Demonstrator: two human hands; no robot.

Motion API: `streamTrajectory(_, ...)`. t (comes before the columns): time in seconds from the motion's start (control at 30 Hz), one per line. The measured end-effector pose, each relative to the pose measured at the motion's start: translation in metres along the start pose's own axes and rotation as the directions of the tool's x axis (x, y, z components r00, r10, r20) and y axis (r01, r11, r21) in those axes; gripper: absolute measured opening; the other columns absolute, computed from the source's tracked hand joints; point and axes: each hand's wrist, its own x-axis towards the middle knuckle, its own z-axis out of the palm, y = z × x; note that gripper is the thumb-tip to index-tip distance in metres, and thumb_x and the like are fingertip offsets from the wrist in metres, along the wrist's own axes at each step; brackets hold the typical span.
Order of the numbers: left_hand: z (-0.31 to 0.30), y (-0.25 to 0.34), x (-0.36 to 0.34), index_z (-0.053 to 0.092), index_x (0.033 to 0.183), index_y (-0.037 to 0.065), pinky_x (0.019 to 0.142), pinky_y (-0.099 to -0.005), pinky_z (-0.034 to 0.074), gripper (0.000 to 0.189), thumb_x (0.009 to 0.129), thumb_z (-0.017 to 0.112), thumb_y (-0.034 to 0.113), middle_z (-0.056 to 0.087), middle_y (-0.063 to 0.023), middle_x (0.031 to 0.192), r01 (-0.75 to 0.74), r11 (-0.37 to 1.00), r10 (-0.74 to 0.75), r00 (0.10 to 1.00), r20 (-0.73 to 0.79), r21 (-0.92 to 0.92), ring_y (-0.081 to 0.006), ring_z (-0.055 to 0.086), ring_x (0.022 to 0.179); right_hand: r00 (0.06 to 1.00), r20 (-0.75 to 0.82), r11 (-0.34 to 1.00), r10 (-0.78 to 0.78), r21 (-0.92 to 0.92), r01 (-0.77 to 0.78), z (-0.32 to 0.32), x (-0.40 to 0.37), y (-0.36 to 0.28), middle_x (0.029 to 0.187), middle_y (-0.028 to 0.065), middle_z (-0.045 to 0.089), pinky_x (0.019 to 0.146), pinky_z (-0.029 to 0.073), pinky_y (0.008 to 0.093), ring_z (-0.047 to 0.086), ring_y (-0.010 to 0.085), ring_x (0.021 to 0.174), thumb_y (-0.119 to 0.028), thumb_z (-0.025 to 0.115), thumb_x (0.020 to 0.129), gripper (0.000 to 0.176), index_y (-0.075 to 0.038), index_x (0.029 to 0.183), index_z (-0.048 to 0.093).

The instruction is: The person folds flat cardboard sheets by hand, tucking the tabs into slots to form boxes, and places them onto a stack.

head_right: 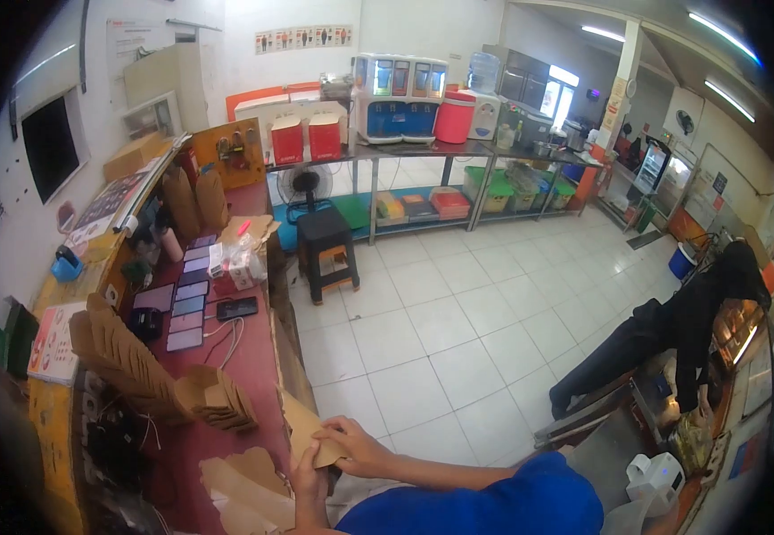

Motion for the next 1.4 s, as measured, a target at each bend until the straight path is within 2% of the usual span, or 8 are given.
streamTrajectory(0.43, 0.019, 0.0, -0.01, 0.05, 0.139, -0.003, 0.094, -0.0407, 0.057, 0.045, 0.096, 0.059, 0.006, 0.063, -0.0162, 0.125, 0.023, 0.993, -0.009, 0.992, -0.123, 0.113, -0.0283, 0.068, 0.11, 0.999, -0.029, 0.999, -0.033, 0.018, 0.033, -0.009, -0.015, 0.001, 0.141, 0.019, 0.047, 0.115, 0.038, 0.0457, 0.044, 0.0367, 0.137, -0.021, 0.079, 0.083, 0.07, -0.012, 0.146, 0.052)
streamTrajectory(0.57, 0.001, -0.011, 0.001, 0.051, 0.137, -0.004, 0.092, -0.0403, 0.058, 0.043, 0.097, 0.058, 0.008, 0.065, -0.0165, 0.121, 0.036, 0.993, -0.032, 0.999, -0.034, 0.114, -0.0284, 0.068, 0.109, 0.981, -0.043, 0.832, 0.192, 0.536, -0.139, -0.018, -0.026, 0.013, 0.148, 0.0167, 0.045, 0.113, 0.042, 0.0448, 0.048, 0.0296, 0.135, -0.027, 0.077, 0.092, 0.095, -0.015, 0.164, 0.016)
streamTrajectory(0.67, -0.006, -0.019, 0.005, 0.051, 0.138, -0.003, 0.092, -0.0396, 0.058, 0.043, 0.097, 0.057, 0.007, 0.065, -0.0155, 0.123, 0.074, 0.992, -0.069, 0.996, -0.054, 0.1, -0.0276, 0.068, 0.11, 0.871, -0.096, 0.482, 0.481, 0.859, -0.172, -0.022, -0.044, 0.042, 0.152, 0.0158, 0.044, 0.103, 0.049, 0.0471, 0.054, 0.0292, 0.129, -0.027, 0.071, 0.098, 0.104, -0.02, 0.166, -0.007)
streamTrajectory(0.73, 0.01, -0.017, 0.0, 0.051, 0.138, -0.003, 0.093, -0.0391, 0.058, 0.042, 0.097, 0.057, 0.007, 0.064, -0.0149, 0.124, 0.089, 0.99, -0.084, 0.995, -0.054, 0.113, -0.0269, 0.067, 0.111, 0.605, -0.166, 0.182, 0.778, 0.983, 0.036, -0.035, -0.057, 0.057, 0.156, 0.0158, 0.035, 0.092, 0.05, 0.0471, 0.059, 0.0313, 0.118, -0.03, 0.073, 0.095, 0.109, -0.025, 0.165, -0.01)
streamTrajectory(1.07, 0.023, -0.023, 0.007, 0.047, 0.143, -0.002, 0.098, -0.0406, 0.056, 0.049, 0.096, 0.06, 0.004, 0.06, -0.0154, 0.132, 0.21, 0.966, -0.217, 0.976, 0.032, 0.152, -0.0269, 0.063, 0.119, 0.035, -0.329, 0.293, 0.944, 0.882, 0.37, -0.087, -0.133, 0.083, 0.166, 0.0134, 0.012, 0.092, 0.046, 0.0478, 0.052, 0.0334, 0.12, -0.061, 0.062, 0.093, 0.095, -0.025, 0.165, 0.01)
streamTrajectory(1.23, 0.04, -0.024, 0.015, 0.046, 0.146, -0.001, 0.105, -0.0408, 0.051, 0.052, 0.096, 0.061, 0.002, 0.059, -0.0156, 0.137, 0.164, 0.967, -0.178, 0.983, 0.054, 0.193, -0.0278, 0.061, 0.124, 0.137, -0.442, 0.416, 0.886, 0.891, 0.181, -0.081, -0.115, 0.059, 0.156, 0.0125, 0.038, 0.091, 0.049, 0.0452, 0.059, 0.0291, 0.109, -0.035, 0.065, 0.097, 0.085, -0.01, 0.163, 0.017)
streamTrajectory(1.3, 0.046, -0.021, 0.02, 0.045, 0.148, -0.001, 0.107, -0.0404, 0.05, 0.054, 0.097, 0.06, 0.0, 0.058, -0.0154, 0.139, 0.153, 0.967, -0.174, 0.981, 0.088, 0.201, -0.0281, 0.059, 0.126, 0.621, -0.561, 0.798, 0.547, 0.573, -0.185, -0.077, -0.102, 0.049, 0.135, 0.0123, 0.059, 0.093, 0.051, 0.0417, 0.061, 0.0276, 0.106, -0.017, 0.07, 0.093, 0.065, -0.005, 0.152, 0.043)
streamTrajectory(1.4, 0.067, -0.013, 0.022, 0.046, 0.147, -0.002, 0.107, -0.0395, 0.049, 0.051, 0.098, 0.06, 0.0, 0.058, -0.0146, 0.14, 0.127, 0.97, -0.154, 0.98, 0.123, 0.209, -0.0273, 0.059, 0.126, 0.856, -0.516, 0.998, 0.044, -0.01, -0.058, -0.081, -0.07, 0.002, 0.121, 0.014, 0.065, 0.096, 0.051, 0.0384, 0.061, 0.0286, 0.109, -0.011, 0.078, 0.086, 0.051, -0.006, 0.134, 0.063)
